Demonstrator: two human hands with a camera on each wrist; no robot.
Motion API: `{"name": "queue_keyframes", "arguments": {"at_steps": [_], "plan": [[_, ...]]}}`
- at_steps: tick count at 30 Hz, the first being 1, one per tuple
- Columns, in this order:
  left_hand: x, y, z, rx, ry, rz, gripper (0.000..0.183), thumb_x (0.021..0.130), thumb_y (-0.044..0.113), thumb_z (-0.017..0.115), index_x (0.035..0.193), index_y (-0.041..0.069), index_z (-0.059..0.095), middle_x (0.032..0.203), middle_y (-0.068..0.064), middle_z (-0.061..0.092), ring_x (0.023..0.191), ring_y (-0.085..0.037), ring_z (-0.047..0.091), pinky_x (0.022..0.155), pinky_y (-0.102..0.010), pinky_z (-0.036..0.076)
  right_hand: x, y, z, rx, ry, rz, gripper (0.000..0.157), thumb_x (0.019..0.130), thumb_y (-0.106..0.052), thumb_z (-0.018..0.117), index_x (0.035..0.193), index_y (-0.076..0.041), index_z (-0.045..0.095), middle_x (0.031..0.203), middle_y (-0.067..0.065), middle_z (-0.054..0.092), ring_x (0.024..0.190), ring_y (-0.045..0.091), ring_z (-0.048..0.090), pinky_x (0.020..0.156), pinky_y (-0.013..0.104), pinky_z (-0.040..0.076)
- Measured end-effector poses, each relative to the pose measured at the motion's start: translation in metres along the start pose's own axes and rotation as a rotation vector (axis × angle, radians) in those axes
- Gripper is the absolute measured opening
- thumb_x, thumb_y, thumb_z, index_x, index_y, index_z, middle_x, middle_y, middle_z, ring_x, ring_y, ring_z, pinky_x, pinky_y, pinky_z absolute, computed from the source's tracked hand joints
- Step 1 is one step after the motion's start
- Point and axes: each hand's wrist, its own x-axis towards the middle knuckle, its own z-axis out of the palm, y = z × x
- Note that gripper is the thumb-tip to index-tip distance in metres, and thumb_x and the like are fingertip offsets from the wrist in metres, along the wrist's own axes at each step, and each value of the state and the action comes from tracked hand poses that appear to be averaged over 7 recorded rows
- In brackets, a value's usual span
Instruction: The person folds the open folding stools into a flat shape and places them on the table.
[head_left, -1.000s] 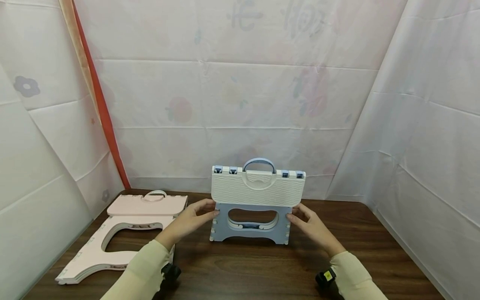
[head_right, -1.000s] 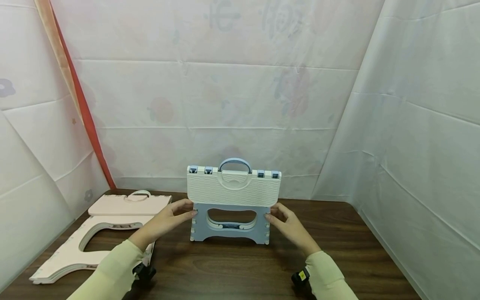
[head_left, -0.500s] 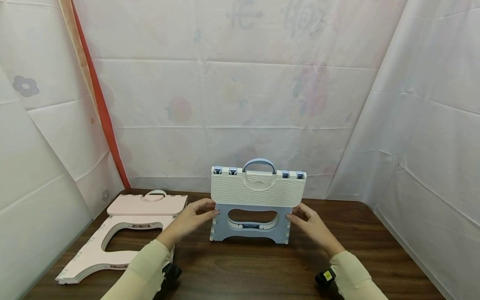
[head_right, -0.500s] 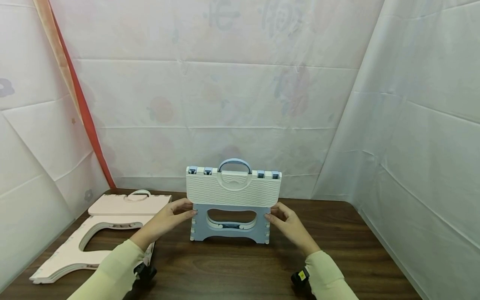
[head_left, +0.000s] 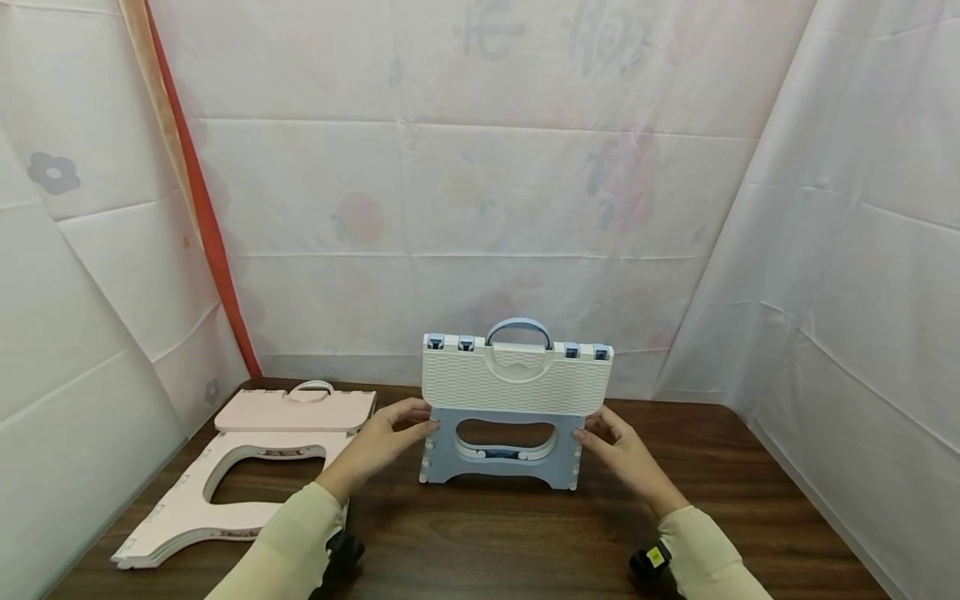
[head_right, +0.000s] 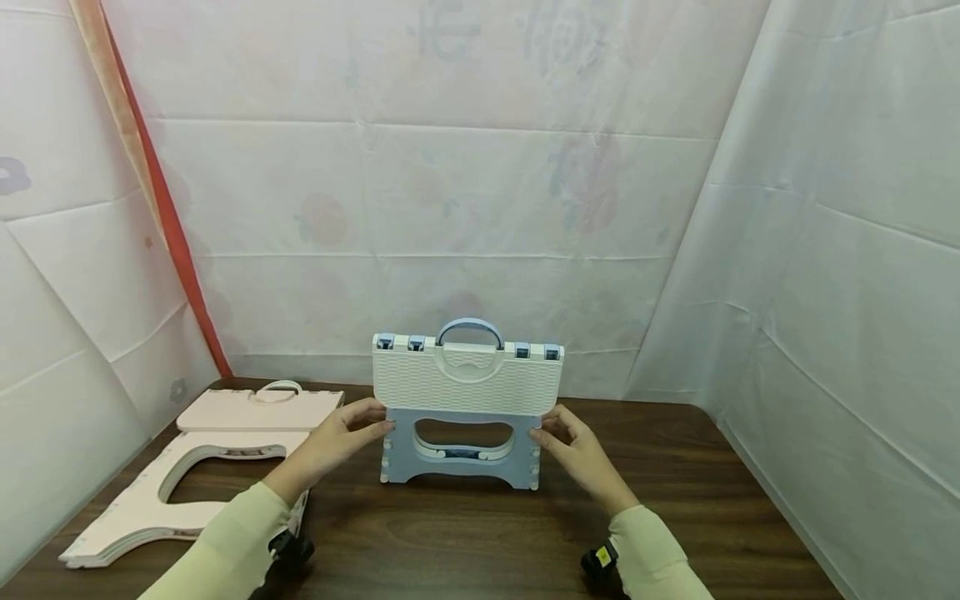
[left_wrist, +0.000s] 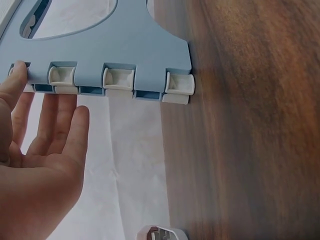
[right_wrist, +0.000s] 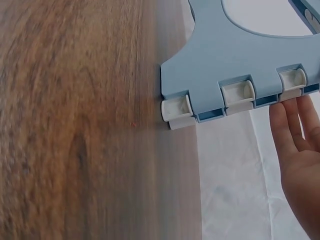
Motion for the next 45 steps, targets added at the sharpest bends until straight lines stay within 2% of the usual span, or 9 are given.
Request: {"name": "queue_keyframes", "arguments": {"at_steps": [7,15,29,41,45], "plan": [[-0.003,0.0,0.002,-0.019,0.027,0.022,0.04,0.095,0.034,0.071,0.129,0.015,0.064,0.127,-0.006,0.064,0.112,-0.023,0.061,0.093,-0.045,0.051,0.0,0.001,0.003,-0.008,0.015,-0.037,0.019,0.1,-0.016,0.065,0.117,-0.009,0.06,0.106,0.009,0.065,0.093,0.018,0.061,0.076,0.037,0.054],[-0.005,0.0,0.002,-0.011,0.046,0.014,0.04,0.095,0.036,0.071,0.129,0.016,0.064,0.126,-0.007,0.064,0.113,-0.023,0.06,0.093,-0.046,0.05,-0.003,0.003,0.004,-0.009,0.004,-0.037,0.019,0.1,-0.018,0.064,0.117,-0.012,0.06,0.107,0.01,0.064,0.094,0.02,0.062,0.079,0.045,0.054],[-0.008,-0.005,0.006,-0.01,0.063,0.057,0.038,0.096,0.035,0.07,0.127,0.014,0.064,0.122,-0.007,0.065,0.112,-0.024,0.059,0.092,-0.044,0.05,-0.008,0.006,0.006,-0.014,0.018,-0.084,0.017,0.101,-0.017,0.064,0.116,-0.011,0.059,0.103,0.01,0.063,0.091,0.023,0.061,0.076,0.038,0.053],[-0.015,-0.003,0.007,0.011,0.06,0.077,0.036,0.096,0.037,0.069,0.125,0.015,0.066,0.119,-0.005,0.067,0.111,-0.021,0.061,0.093,-0.044,0.05,-0.015,0.005,0.008,-0.04,0.046,-0.081,0.018,0.102,-0.019,0.063,0.118,-0.011,0.06,0.102,0.01,0.063,0.09,0.019,0.06,0.078,0.04,0.053],[-0.016,-0.006,0.008,0.011,0.062,0.077,0.036,0.096,0.037,0.069,0.124,0.015,0.066,0.118,-0.004,0.067,0.11,-0.02,0.061,0.092,-0.043,0.05,-0.018,0.004,0.01,-0.041,0.061,-0.087,0.015,0.102,-0.018,0.062,0.115,-0.011,0.059,0.099,0.009,0.062,0.089,0.019,0.059,0.077,0.038,0.053]]}}
